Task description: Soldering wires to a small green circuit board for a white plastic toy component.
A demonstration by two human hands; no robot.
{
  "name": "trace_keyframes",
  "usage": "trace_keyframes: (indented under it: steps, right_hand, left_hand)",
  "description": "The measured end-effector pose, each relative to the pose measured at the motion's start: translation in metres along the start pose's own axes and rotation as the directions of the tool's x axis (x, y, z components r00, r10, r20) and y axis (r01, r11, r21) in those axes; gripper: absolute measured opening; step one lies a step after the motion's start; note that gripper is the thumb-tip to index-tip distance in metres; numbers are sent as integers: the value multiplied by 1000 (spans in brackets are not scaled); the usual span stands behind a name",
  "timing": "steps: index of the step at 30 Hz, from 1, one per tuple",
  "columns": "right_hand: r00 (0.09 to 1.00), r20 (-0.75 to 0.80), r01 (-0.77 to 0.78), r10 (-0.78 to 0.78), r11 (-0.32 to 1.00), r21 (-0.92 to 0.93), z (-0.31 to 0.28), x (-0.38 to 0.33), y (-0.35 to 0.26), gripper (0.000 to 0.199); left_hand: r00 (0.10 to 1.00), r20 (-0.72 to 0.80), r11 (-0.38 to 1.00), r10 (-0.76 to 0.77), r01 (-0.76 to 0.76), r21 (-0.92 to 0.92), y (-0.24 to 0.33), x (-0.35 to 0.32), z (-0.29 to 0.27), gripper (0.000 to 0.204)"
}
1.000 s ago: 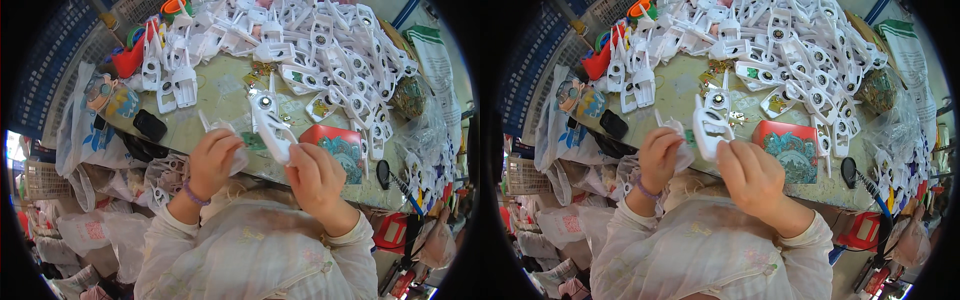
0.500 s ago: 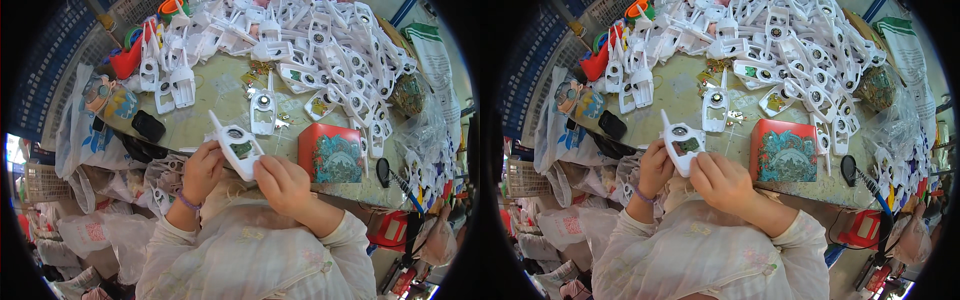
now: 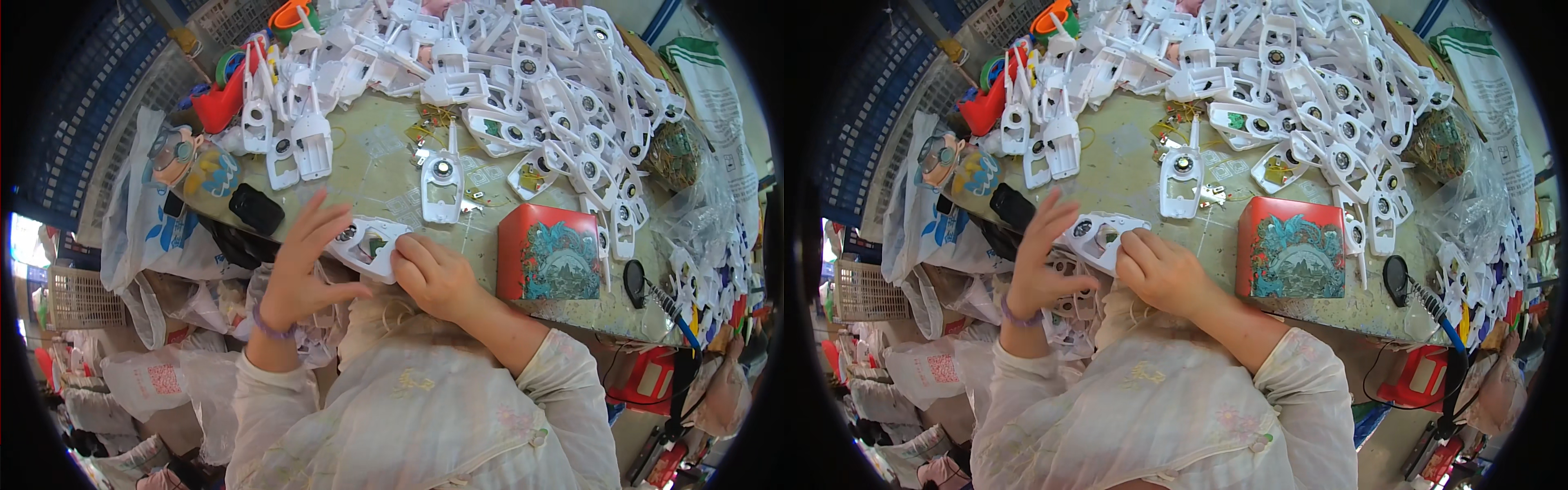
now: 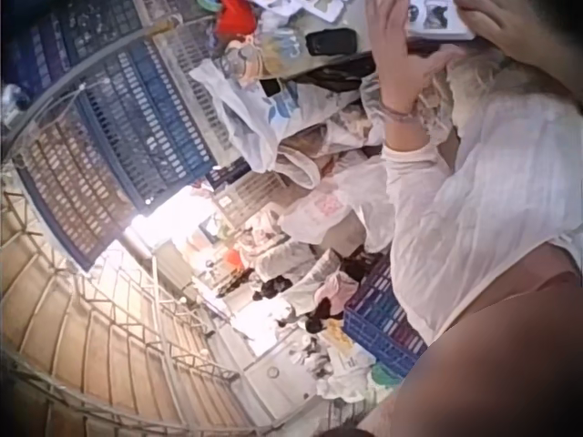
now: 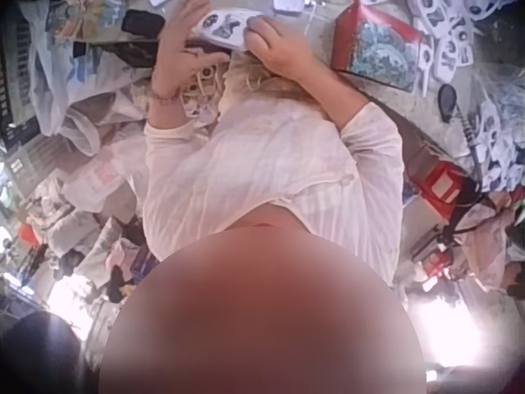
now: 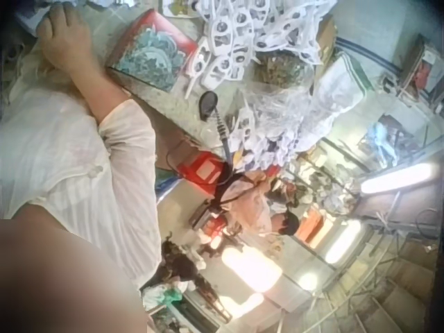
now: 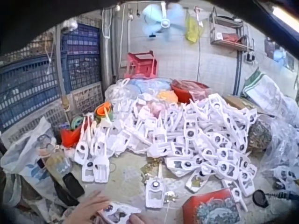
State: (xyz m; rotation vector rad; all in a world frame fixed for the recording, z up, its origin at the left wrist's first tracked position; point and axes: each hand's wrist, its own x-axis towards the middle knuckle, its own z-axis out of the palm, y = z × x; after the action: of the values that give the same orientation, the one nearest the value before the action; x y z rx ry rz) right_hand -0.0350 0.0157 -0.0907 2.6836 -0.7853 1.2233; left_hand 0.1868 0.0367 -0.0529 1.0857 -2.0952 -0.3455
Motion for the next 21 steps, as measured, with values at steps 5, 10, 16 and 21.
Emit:
trace_keyframes:
  steps: [5, 10, 16, 21]
  right_hand:
    - [993, 83, -86, 84, 996, 22, 2, -5, -1, 22]
    - [933, 224, -293, 282, 956, 17, -15, -4, -5, 44]
    - [976, 35, -216, 214, 961, 174, -32, -17, -15, 47]
    - [996, 9, -87, 88, 956, 279, -36, -33, -20, 40]
  left_hand:
    - [898, 439, 987, -32, -42, 158, -12, 26, 13, 97]
    - [906, 422, 999, -42, 25, 46, -22, 23, 27, 91]
    - [929, 337, 988, -154, 151, 33, -36, 23, 28, 74]
    - [765, 499, 831, -406, 537, -147, -23, 13, -47, 85]
